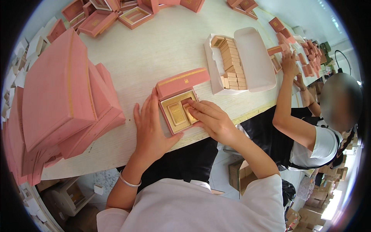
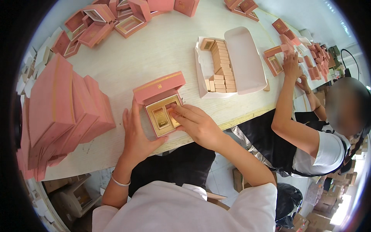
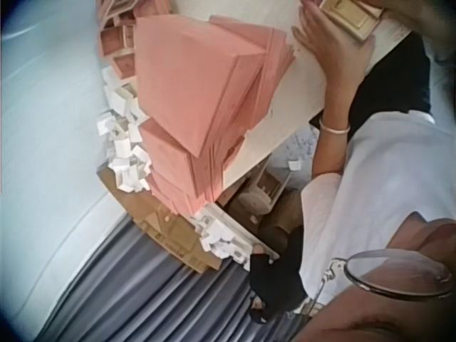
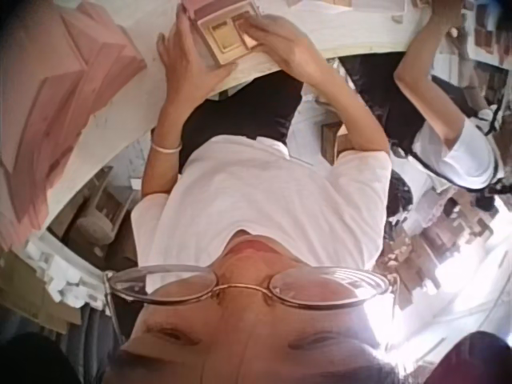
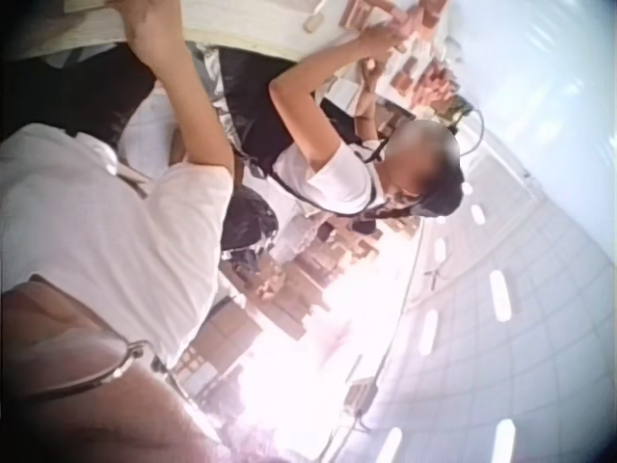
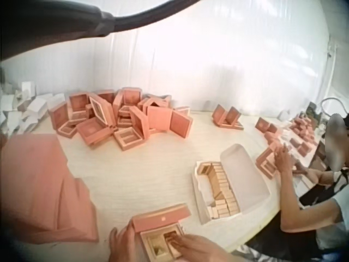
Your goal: The person places small gold-wrapped items into pink boxes with gold interiors, closes the lids, and stacks the finished boxes on the table. The person repeats this process continuously while other workers perform the same task nearby.
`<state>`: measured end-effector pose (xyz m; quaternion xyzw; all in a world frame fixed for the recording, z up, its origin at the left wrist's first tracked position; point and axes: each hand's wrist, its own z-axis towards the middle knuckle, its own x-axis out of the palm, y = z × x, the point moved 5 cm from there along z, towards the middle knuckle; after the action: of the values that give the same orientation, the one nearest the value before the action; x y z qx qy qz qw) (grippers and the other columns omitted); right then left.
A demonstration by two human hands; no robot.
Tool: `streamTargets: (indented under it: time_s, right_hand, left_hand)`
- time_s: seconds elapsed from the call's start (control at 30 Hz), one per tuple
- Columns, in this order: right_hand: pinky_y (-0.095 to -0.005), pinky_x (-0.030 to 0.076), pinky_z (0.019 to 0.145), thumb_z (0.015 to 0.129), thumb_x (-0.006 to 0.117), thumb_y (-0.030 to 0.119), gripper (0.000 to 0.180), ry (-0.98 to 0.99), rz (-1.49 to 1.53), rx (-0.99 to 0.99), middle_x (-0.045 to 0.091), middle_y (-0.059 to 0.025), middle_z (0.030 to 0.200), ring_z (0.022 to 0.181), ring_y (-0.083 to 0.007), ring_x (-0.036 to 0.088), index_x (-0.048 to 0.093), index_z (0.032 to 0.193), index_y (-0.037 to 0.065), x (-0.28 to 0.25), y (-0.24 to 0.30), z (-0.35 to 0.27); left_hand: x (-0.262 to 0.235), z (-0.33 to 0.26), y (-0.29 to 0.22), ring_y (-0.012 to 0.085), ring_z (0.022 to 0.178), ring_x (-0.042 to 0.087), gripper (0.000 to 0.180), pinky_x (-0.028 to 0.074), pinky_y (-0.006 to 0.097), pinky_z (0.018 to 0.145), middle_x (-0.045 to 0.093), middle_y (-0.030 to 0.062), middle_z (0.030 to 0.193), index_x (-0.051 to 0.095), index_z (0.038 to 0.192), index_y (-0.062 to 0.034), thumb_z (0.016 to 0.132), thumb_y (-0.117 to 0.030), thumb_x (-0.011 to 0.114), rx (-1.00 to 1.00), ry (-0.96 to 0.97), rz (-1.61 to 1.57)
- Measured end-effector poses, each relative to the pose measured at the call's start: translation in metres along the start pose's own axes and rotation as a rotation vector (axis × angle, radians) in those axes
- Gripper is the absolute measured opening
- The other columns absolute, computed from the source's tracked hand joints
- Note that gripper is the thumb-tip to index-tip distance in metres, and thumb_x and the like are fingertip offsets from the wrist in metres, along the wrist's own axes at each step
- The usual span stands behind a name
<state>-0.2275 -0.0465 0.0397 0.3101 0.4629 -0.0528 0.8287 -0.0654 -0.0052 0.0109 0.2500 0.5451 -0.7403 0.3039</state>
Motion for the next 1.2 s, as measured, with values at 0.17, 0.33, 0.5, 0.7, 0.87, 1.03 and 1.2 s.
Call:
streamTargets:
  time_s: [0.17, 0.33, 0.5, 0.7, 0.87, 1.03, 1.2]
  right_hand:
    - [-0.0433, 0.041, 0.098, 0.073, 0.066, 0.004, 0.036, -0.019, 0.039, 0.043, 0.055, -0.0173, 0.118, 0.107, -0.0328, 0.054, 0.059, 0.106, -0.005, -0.003, -0.004, -0.001]
    - [-0.0463, 0.038, 0.102, 0.075, 0.061, 0.003, 0.032, 0.169, -0.155, -0.043, 0.056, -0.0163, 0.116, 0.109, -0.0309, 0.054, 0.06, 0.106, -0.005, -0.01, 0.003, 0.006]
    - [-0.0473, 0.039, 0.102, 0.072, 0.059, -0.006, 0.034, 0.233, -0.253, -0.079, 0.056, -0.0168, 0.117, 0.11, -0.0315, 0.053, 0.06, 0.106, -0.004, -0.013, 0.008, 0.021]
    - [-0.0467, 0.039, 0.102, 0.072, 0.06, -0.005, 0.033, 0.233, -0.189, -0.062, 0.056, -0.0169, 0.118, 0.11, -0.0317, 0.054, 0.06, 0.105, -0.004, -0.007, 0.006, 0.018]
    - [-0.049, 0.031, 0.106, 0.072, 0.061, -0.005, 0.037, 0.228, 0.044, -0.045, 0.056, -0.0135, 0.121, 0.114, -0.0298, 0.053, 0.062, 0.108, 0.001, -0.01, -0.017, 0.016]
    - [-0.0502, 0.026, 0.108, 0.075, 0.059, -0.007, 0.035, 0.113, 0.02, 0.035, 0.058, -0.0112, 0.122, 0.117, -0.0274, 0.051, 0.063, 0.109, 0.004, 0.0, -0.014, 0.002]
    - [-0.049, 0.027, 0.107, 0.077, 0.061, -0.004, 0.033, 0.052, 0.097, 0.136, 0.057, -0.0113, 0.123, 0.119, -0.0277, 0.05, 0.063, 0.109, 0.004, 0.0, -0.016, -0.003]
  left_hand:
    - [0.002, 0.0, 0.0, 0.0304, 0.124, 0.038, 0.116, 0.014, 0.054, 0.105, 0.039, 0.016, 0.131, 0.009, 0.142, -0.0013, 0.055, -0.02, 0.084, 0.01, -0.008, -0.005]
    - [0.003, 0.0, 0.003, 0.0308, 0.125, 0.037, 0.116, 0.014, 0.055, 0.105, 0.037, 0.0153, 0.133, 0.01, 0.142, -0.0021, 0.055, -0.02, 0.084, 0.002, -0.01, -0.001]
    - [0.001, 0.0, 0.002, 0.0334, 0.129, 0.031, 0.113, 0.013, 0.057, 0.105, 0.029, 0.0195, 0.14, 0.011, 0.141, 0.0011, 0.057, -0.022, 0.083, 0.006, 0.016, -0.03]
    - [0.001, 0.001, 0.002, 0.0323, 0.128, 0.034, 0.111, 0.015, 0.057, 0.105, 0.033, 0.0166, 0.138, 0.013, 0.141, -0.0018, 0.057, -0.02, 0.083, 0.002, -0.017, -0.034]
    - [0.002, -0.001, 0.002, 0.0332, 0.129, 0.032, 0.111, 0.015, 0.058, 0.105, 0.03, 0.0171, 0.14, 0.014, 0.141, -0.0015, 0.056, -0.02, 0.083, 0.0, -0.013, -0.035]
    - [0.001, 0.0, 0.005, 0.0332, 0.131, 0.029, 0.112, 0.016, 0.059, 0.105, 0.027, 0.0186, 0.143, 0.012, 0.142, 0.0, 0.057, -0.021, 0.083, -0.016, 0.024, -0.034]
    - [0.001, 0.001, 0.0, 0.033, 0.131, 0.031, 0.113, 0.015, 0.06, 0.105, 0.031, 0.0198, 0.139, 0.012, 0.142, -0.0005, 0.056, -0.021, 0.083, -0.016, -0.011, -0.017]
